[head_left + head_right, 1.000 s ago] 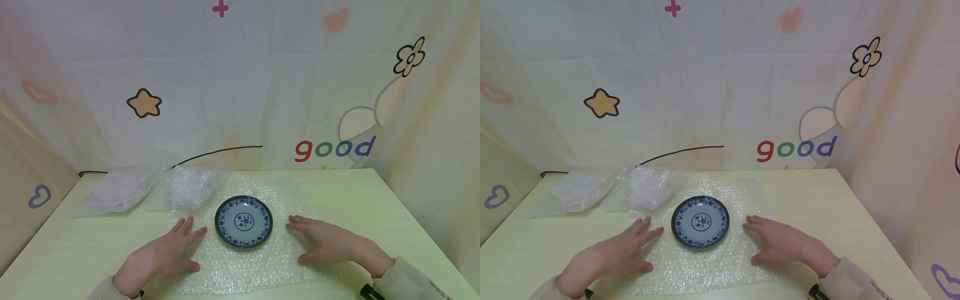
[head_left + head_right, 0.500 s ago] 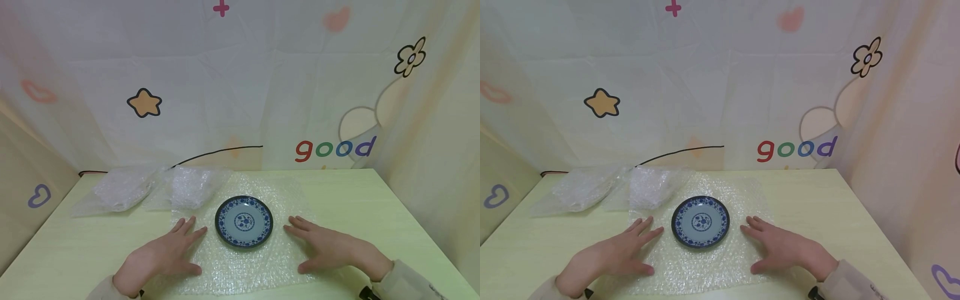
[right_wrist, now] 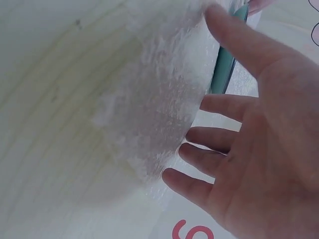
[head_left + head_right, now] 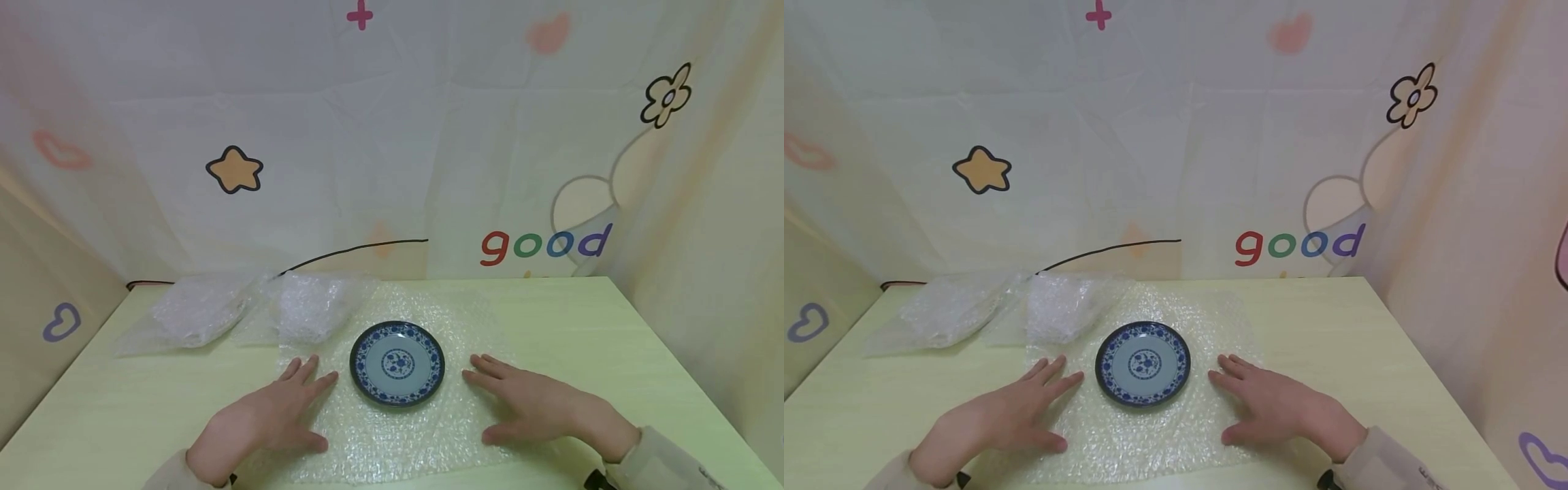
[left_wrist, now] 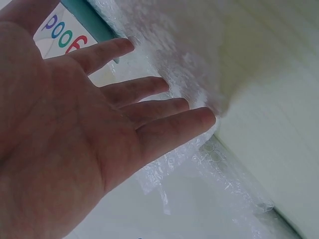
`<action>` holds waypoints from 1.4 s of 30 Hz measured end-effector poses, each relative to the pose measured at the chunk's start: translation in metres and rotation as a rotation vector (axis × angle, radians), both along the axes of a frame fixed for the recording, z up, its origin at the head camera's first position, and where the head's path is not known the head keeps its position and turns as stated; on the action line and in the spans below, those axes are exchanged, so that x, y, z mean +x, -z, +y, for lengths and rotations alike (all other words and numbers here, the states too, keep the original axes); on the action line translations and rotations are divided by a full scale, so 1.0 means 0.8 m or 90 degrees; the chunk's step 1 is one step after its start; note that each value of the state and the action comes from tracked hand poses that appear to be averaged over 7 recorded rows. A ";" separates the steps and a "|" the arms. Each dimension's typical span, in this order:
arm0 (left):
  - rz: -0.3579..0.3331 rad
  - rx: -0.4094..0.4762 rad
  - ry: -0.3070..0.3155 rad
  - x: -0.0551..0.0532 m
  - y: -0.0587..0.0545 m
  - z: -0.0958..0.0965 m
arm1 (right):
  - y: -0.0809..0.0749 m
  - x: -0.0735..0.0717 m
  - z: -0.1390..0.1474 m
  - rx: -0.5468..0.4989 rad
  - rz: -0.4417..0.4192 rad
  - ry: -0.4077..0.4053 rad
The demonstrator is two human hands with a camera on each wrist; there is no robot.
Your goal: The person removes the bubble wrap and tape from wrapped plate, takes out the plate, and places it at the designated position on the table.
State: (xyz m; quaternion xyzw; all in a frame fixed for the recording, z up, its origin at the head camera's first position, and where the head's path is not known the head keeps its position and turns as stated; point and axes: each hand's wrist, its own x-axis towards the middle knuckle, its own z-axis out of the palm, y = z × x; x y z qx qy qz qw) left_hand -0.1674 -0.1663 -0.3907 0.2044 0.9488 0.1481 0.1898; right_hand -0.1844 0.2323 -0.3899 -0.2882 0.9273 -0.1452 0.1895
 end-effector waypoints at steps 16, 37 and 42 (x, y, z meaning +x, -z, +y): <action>0.007 0.004 -0.004 0.001 -0.002 0.002 | -0.014 -0.019 -0.022 -0.038 0.092 0.010; 0.005 0.025 -0.013 -0.001 -0.002 0.007 | -0.009 -0.054 -0.069 -0.135 0.129 0.049; -0.005 0.027 -0.015 -0.002 -0.001 0.008 | -0.005 -0.057 -0.078 -0.138 0.118 0.069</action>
